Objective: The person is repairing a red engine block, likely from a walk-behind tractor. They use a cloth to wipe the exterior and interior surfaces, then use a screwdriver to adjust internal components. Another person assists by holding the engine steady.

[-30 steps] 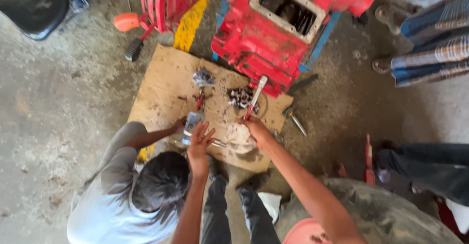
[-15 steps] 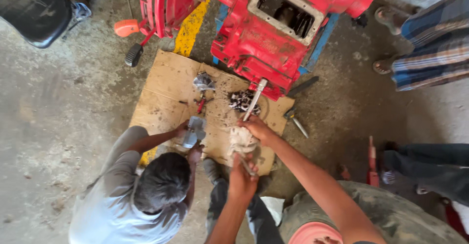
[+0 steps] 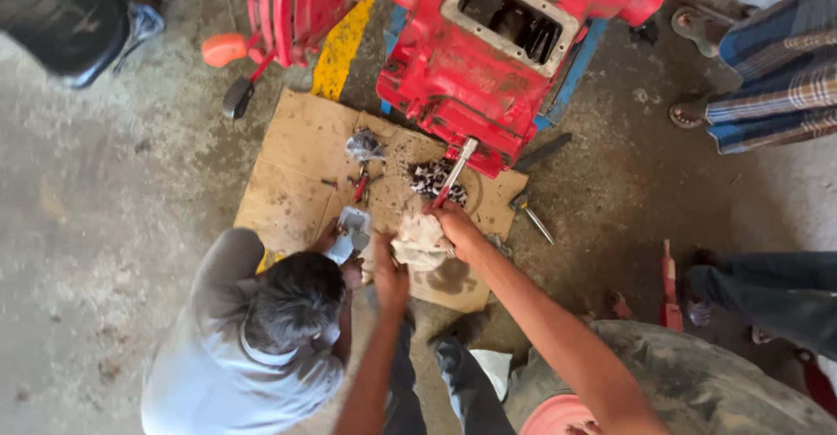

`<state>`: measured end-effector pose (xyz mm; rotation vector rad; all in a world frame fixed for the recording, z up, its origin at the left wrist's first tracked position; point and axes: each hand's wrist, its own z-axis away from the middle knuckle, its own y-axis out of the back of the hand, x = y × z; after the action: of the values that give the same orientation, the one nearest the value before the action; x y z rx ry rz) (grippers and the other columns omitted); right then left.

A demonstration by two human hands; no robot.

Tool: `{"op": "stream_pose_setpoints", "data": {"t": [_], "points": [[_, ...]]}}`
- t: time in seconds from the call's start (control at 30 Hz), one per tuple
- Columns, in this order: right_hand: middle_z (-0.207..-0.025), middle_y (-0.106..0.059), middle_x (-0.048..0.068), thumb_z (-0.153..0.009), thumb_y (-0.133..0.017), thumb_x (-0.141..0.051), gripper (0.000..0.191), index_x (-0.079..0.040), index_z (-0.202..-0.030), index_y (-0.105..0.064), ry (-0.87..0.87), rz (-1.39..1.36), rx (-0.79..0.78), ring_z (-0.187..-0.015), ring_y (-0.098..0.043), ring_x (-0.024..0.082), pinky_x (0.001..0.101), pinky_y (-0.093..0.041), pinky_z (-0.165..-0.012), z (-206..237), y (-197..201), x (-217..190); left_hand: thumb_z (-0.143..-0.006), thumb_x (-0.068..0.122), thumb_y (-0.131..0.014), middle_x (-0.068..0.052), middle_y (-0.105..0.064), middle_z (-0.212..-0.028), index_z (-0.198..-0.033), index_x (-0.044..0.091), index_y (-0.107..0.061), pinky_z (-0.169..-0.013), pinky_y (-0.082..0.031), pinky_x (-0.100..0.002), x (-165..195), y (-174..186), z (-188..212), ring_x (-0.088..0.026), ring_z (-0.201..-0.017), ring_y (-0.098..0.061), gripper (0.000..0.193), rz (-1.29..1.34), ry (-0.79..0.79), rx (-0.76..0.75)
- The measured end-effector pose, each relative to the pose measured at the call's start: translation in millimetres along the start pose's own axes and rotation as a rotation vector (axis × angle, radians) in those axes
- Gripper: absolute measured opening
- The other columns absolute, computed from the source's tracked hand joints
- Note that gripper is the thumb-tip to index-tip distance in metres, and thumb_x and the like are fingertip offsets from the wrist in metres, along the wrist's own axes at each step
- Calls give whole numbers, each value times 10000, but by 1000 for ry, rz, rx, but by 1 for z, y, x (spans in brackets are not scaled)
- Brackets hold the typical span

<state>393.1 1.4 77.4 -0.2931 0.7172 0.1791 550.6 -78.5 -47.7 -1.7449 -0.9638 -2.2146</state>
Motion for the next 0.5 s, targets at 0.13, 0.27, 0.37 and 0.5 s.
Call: {"op": "stream_pose_setpoints", "data": {"t": [0.13,0.27,0.37,0.5], "points": [[-889,-716,36,-931,-697,-191,90,-114,-964,-729,-14,167,-134,-778,-657,133,313,-539,-705,-12,13,-12,-1031,354,-547,-211,-721,-1105,-1311,3,-582,-743,-562,-402,0,-31,42,-352,-945,-721,450,370,505,-119],[-944,-767,56,-886,-700,-188,113,-105,-961,-683,-31,140,-269,-852,-733,141,322,-584,-770,-13,33,-31,-1092,550,-486,-157,-689,-1064,-1205,20,-615,-668,-554,-317,44,-13,77,-265,-917,-693,557,1410,920,-309],[-934,-760,79,-955,-695,-239,214,-32,-999,-725,-61,68,-360,-808,-705,171,341,-579,-747,-16,32,-35,-1080,444,-459,-103,-698,-1160,-1299,26,-575,-701,-540,-268,81,22,75,-195,-991,-673,486,1581,840,-243],[-875,-732,55,-935,-702,-219,164,-71,-1004,-683,-82,189,-32,-764,-689,168,349,-577,-689,-19,20,-25,-942,160,-435,-94,-640,-1361,-1520,33,-465,-705,-540,-272,90,71,29,-178,-940,-676,592,1392,614,-153]]}}
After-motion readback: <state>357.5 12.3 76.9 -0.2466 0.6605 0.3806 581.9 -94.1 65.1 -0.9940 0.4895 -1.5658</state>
